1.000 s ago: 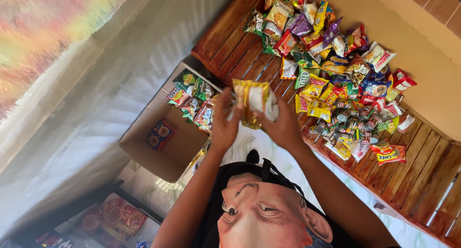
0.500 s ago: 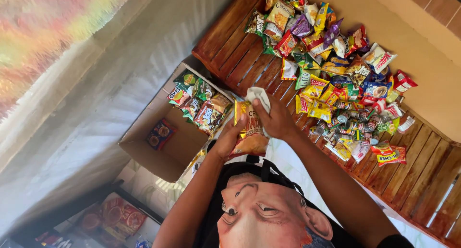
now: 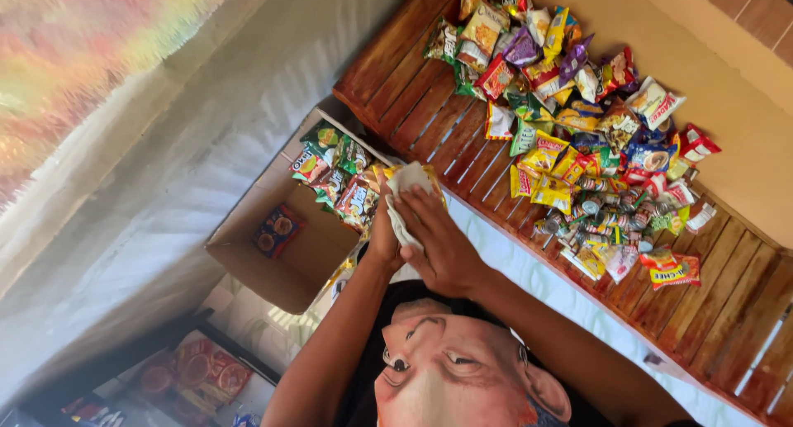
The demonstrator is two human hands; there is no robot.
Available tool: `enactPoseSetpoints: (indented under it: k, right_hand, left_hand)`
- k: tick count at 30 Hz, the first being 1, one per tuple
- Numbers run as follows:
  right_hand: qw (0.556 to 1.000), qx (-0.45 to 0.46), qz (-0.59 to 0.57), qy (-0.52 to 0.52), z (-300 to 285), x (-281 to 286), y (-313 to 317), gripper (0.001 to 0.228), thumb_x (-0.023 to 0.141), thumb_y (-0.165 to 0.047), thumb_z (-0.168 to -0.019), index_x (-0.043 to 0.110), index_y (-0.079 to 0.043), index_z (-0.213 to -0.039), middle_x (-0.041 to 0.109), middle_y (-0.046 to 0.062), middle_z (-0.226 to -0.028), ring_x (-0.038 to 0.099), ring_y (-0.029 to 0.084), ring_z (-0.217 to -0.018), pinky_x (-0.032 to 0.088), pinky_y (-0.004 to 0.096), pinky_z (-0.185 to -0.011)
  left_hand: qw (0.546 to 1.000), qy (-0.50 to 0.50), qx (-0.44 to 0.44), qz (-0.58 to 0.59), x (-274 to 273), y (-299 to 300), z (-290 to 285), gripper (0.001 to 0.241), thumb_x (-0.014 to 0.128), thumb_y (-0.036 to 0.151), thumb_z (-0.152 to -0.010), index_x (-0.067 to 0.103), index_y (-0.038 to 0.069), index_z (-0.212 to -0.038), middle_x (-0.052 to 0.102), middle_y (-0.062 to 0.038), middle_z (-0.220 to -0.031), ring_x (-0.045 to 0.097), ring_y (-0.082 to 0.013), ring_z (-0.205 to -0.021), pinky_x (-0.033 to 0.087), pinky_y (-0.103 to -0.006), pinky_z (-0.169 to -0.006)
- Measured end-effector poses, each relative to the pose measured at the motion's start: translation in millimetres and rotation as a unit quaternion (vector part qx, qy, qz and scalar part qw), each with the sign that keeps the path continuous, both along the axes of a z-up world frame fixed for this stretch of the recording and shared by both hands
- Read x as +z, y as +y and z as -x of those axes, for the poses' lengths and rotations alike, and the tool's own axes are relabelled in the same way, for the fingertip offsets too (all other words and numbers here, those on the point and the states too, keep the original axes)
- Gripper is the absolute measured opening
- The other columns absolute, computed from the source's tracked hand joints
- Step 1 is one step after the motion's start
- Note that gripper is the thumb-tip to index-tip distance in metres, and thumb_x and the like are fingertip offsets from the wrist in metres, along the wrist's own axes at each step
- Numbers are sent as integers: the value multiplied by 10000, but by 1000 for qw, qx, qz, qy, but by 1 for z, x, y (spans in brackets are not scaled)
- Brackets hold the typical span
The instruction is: Wiping down individual snack bags with a cloth and placing them into a cardboard box.
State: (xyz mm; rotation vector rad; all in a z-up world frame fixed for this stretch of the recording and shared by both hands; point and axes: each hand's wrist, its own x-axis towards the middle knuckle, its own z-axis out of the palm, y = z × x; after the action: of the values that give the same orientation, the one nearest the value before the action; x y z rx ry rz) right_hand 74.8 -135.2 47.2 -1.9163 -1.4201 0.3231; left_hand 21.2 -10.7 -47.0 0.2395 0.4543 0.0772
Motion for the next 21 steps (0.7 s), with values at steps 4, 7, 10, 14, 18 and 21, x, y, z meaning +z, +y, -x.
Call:
enactPoseSetpoints:
  k: [4, 7, 10, 14, 18, 21]
  right_hand:
    - [999, -29, -11, -35, -24, 8, 10, 550, 461, -352, -1086, 466, -15, -1522, 450, 219, -1569, 368, 424, -1521, 229, 549, -1278]
    - [997, -65, -36, -22, -53, 4, 16, 442, 468, -316, -1094, 532, -64, -1451, 552, 175, -1477, 513, 387, -1392, 368, 506, -1194]
    - [993, -103, 26, 60, -78, -10, 11, 365, 485, -329, -1106, 602, -42, -1298, 652, 182, -1238, 654, 370, -1142, 506, 438, -984]
    - [972, -147, 97, 154, -96, -27, 2, 429, 519, -392, -1054, 691, -16, -1170, 698, 172, -906, 684, 307, -826, 523, 398, -723]
    - [914, -209, 137, 320, -100, -70, -13, 486, 539, -459, -1036, 752, -23, -1054, 682, 91, -761, 610, 163, -683, 489, 349, -643]
    - [862, -231, 79, 445, -106, -99, -23, 480, 568, -465, -1014, 746, -24, -1075, 704, 26, -850, 622, 104, -740, 507, 300, -682]
  left_hand:
    - [998, 10, -32, -58, 24, -1, -1, 723, 329, 676, -983, 533, 104, -1374, 651, -131, -1304, 658, -258, -1191, 538, -409, -1025]
    - [996, -32, -59, -60, 14, -4, 2, 585, 450, 509, -1050, 539, 46, -1397, 636, -159, -1334, 662, -276, -1198, 548, -422, -1055]
    - [989, -32, -106, -98, 38, -7, 6, 699, 388, 617, -997, 543, 49, -1374, 670, -135, -1261, 700, -247, -1100, 577, -397, -947]
    - [973, -16, -173, -152, 10, -15, 12, 580, 586, 447, -1025, 570, -45, -1331, 711, -139, -1157, 716, -232, -1012, 587, -380, -898]
    - [965, 44, -209, -150, 28, -20, 15, 502, 718, 282, -937, 576, -15, -1316, 716, -132, -1123, 721, -222, -973, 593, -373, -854]
    - [964, 33, -224, -141, 22, -23, 16, 485, 725, 236, -928, 590, -26, -1313, 720, -124, -1136, 724, -216, -993, 600, -360, -866]
